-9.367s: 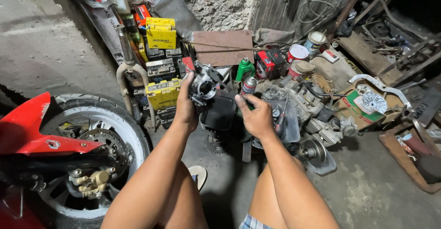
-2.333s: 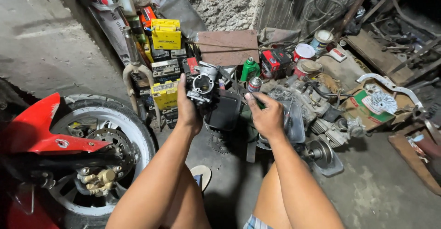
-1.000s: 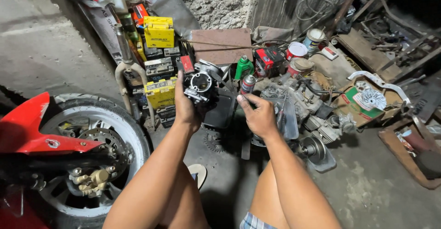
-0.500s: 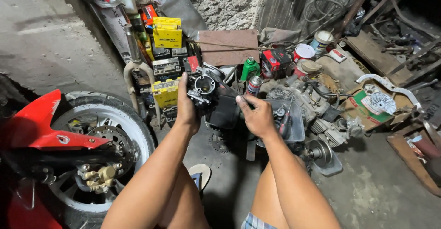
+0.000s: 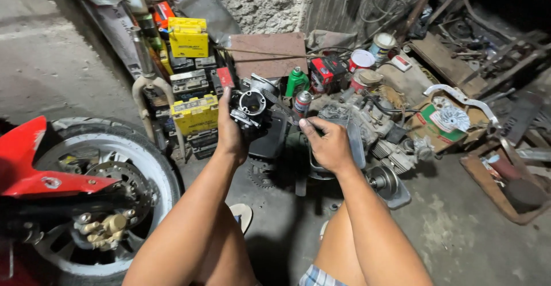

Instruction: Reassembling and cleaning parts of a motorcycle carburetor using a small tool in a workshop environment.

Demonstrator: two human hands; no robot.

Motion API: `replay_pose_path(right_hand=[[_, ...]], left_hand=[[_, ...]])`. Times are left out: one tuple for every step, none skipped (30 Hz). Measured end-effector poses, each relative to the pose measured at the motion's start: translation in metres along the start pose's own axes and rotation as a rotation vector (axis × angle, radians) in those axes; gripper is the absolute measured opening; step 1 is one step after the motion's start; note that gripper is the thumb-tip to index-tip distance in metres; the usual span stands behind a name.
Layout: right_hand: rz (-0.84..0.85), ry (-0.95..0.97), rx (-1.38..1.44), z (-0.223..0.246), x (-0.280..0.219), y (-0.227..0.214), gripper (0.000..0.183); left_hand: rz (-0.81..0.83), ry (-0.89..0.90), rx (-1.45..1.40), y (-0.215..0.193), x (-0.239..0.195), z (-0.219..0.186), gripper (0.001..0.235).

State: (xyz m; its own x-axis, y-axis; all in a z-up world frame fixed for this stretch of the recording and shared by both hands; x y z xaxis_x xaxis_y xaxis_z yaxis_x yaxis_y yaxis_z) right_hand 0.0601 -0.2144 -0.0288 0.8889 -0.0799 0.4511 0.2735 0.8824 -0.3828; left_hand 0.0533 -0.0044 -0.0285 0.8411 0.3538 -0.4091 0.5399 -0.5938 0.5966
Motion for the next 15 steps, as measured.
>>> replay_pose_path(right_hand=[[-0.008, 0.003, -0.007, -0.001, 0.001, -0.005, 0.020], [-0.022, 0.008, -0.013, -0.003, 0.001, -0.011, 0.019], [-0.040, 0.017, -0.021, -0.005, 0.001, -0.017, 0.019], [-0.050, 0.023, -0.029, -0.006, 0.001, -0.022, 0.019], [-0.053, 0.043, -0.046, -0.009, 0.001, -0.026, 0.019], [-0.055, 0.064, -0.063, -0.012, 0.002, -0.031, 0.019], [-0.063, 0.066, -0.070, -0.013, 0.002, -0.036, 0.019], [-0.077, 0.076, -0.077, -0.014, 0.001, -0.041, 0.018], [-0.089, 0.083, -0.083, -0.015, 0.002, -0.045, 0.017], [-0.096, 0.083, -0.087, -0.020, 0.003, -0.048, 0.017], [-0.098, 0.093, -0.093, -0.026, 0.002, -0.050, 0.017], [-0.099, 0.103, -0.099, -0.033, 0.001, -0.053, 0.018], [-0.100, 0.105, -0.103, -0.032, 0.001, -0.055, 0.018], [-0.101, 0.101, -0.109, -0.031, 0.000, -0.057, 0.017], [-0.101, 0.097, -0.114, -0.029, 0.001, -0.057, 0.016]], left_hand=[[0.008, -0.007, 0.002, 0.007, -0.006, 0.001, 0.065], [0.001, -0.021, -0.030, 0.013, -0.012, 0.001, 0.060], [-0.004, -0.038, -0.058, 0.019, -0.018, 0.003, 0.056], [0.005, -0.048, -0.053, 0.020, -0.013, 0.009, 0.056], [0.015, -0.066, -0.080, 0.022, -0.008, 0.016, 0.058], [0.026, -0.085, -0.107, 0.024, -0.003, 0.023, 0.061], [0.033, -0.093, -0.104, 0.030, -0.005, 0.024, 0.061], [0.014, -0.098, -0.097, 0.034, -0.007, 0.025, 0.064], [-0.004, -0.100, -0.091, 0.037, -0.009, 0.024, 0.068], [0.003, -0.104, -0.090, 0.041, -0.010, 0.027, 0.068], [-0.004, -0.118, -0.093, 0.043, -0.010, 0.031, 0.069], [-0.011, -0.131, -0.095, 0.045, -0.011, 0.036, 0.070], [-0.010, -0.136, -0.095, 0.047, -0.011, 0.038, 0.070], [-0.005, -0.131, -0.099, 0.049, -0.011, 0.040, 0.069], [0.001, -0.124, -0.103, 0.051, -0.010, 0.041, 0.069]])
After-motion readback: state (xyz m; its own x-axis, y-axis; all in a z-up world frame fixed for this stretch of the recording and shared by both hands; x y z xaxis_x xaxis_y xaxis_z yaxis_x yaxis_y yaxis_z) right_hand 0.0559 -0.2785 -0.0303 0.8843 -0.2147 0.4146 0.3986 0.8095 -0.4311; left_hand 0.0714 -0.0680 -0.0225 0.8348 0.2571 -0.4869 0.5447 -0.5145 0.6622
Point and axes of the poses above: each hand's wrist, its own x-axis towards the middle knuckle, its own y-axis out of the palm, z = x × y, the point moved 5 cm from there along x, towards the middle knuckle, and after that the axes turned 12 degrees about -z, right-handed, at the moved point
